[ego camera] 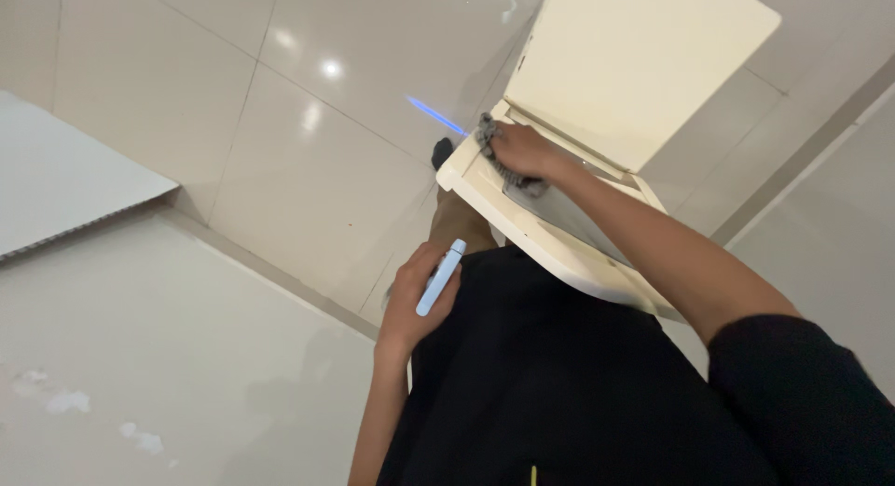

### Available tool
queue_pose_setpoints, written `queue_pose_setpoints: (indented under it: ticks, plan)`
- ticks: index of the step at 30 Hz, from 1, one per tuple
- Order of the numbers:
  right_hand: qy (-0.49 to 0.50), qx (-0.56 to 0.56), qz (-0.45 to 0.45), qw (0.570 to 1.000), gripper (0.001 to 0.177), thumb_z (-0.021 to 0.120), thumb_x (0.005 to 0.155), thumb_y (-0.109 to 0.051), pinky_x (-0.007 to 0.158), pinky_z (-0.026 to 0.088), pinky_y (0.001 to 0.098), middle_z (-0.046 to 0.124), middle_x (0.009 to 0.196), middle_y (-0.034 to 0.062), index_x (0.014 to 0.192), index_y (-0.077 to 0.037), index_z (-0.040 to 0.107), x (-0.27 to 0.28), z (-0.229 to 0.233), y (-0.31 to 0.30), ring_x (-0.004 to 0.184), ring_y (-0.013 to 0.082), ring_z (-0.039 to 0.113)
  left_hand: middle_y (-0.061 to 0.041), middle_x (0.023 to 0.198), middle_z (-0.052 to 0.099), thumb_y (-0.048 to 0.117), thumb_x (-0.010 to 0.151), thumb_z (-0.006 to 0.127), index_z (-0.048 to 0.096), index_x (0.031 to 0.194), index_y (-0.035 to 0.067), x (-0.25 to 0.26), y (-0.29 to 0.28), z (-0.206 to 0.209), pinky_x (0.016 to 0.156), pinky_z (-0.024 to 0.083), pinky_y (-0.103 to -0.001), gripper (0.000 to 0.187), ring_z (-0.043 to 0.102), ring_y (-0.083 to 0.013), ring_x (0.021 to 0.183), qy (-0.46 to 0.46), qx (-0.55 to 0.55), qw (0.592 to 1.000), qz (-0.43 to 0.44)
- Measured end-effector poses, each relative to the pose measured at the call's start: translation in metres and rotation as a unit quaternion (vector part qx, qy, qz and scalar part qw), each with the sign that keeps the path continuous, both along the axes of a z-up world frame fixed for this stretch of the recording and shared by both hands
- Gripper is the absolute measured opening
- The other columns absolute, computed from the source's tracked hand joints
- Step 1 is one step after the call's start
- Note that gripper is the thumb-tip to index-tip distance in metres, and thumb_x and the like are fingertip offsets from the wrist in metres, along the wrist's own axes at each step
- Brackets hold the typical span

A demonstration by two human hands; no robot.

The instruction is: The person wipes a white plastic chair with a cloth while holding a spray bottle. They clean the backrest, seat, and legs, repeatedly spraying and wiping the same areas.

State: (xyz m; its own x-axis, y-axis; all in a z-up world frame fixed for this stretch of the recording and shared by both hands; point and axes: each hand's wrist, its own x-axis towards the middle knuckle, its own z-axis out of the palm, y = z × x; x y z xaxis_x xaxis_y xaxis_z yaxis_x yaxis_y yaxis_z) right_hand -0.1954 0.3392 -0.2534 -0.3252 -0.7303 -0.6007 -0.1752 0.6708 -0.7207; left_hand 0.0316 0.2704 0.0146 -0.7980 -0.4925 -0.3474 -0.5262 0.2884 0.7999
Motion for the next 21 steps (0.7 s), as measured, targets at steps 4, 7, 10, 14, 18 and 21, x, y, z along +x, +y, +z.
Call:
queue_pose_setpoints:
  ticks: [4,7,10,14,18,21]
  plan:
    - [-0.009,0.042,-0.010,0.999,0.058,0.040,0.096,-0.035,0.107,0.040,0.0487,0.058,0.131,0.0322,0.141,0.000,0.050,-0.006,-0.082,-0.008,0.120,0.0475,0.056,-0.015,0.090,0.065,0.005,0.088,0.069,0.066,0.104,0.001,0.000,0.005,0.007,0.070,0.053,-0.036,0.017,0.066,-0.0314,0.077,0.001,-0.009,1.000,0.001]
    - [0.016,0.057,-0.035,0.998,0.055,0.042,0.097,-0.034,0.108,0.041,0.0486,0.061,0.130,0.0320,0.136,0.002,0.056,-0.006,-0.093,-0.006,0.121,0.0483,0.056,-0.015,0.094,0.066,0.004,0.090,0.068,0.065,0.104,0.001,0.004,0.010,0.008,0.075,0.055,-0.036,0.015,0.068,-0.0331,0.082,0.021,-0.010,1.000,0.000]
    - [0.001,0.039,-0.074,0.997,0.050,0.045,0.096,-0.033,0.106,0.044,0.0477,0.064,0.127,0.0296,0.127,0.002,0.063,-0.002,-0.061,-0.004,0.119,0.0455,0.059,-0.015,0.094,0.067,0.005,0.090,0.068,0.066,0.105,0.001,0.009,0.007,0.008,0.075,0.054,-0.036,0.015,0.068,-0.0329,0.081,0.022,-0.012,1.000,0.001]
    - [-0.017,-0.004,-0.067,0.998,0.046,0.047,0.097,-0.031,0.100,0.048,0.0459,0.068,0.120,0.0286,0.123,0.003,0.066,-0.002,0.030,0.005,0.111,0.0411,0.065,-0.016,0.095,0.066,0.005,0.089,0.067,0.066,0.108,0.001,0.006,-0.001,0.002,0.073,0.054,-0.036,0.019,0.068,-0.0335,0.081,0.044,-0.012,0.999,-0.030]
    - [-0.051,-0.039,-0.055,0.996,0.048,0.046,0.095,-0.030,0.093,0.052,0.0430,0.069,0.112,0.0244,0.131,-0.002,0.062,0.007,0.127,0.022,0.100,0.0356,0.070,-0.017,0.089,0.065,0.006,0.090,0.069,0.067,0.104,0.002,-0.007,-0.010,-0.006,0.072,0.053,-0.037,0.014,0.066,-0.0336,0.077,0.036,-0.008,0.997,-0.075]
    - [0.018,-0.112,-0.041,0.993,0.045,0.051,0.095,-0.026,0.096,0.050,0.0439,0.071,0.111,0.0213,0.131,-0.002,0.064,0.024,0.178,0.040,0.103,0.0345,0.066,-0.016,0.095,0.067,0.006,0.090,0.068,0.066,0.107,0.002,-0.016,-0.018,-0.013,0.075,0.055,-0.037,0.017,0.069,-0.0339,0.083,0.083,-0.006,0.989,-0.121]
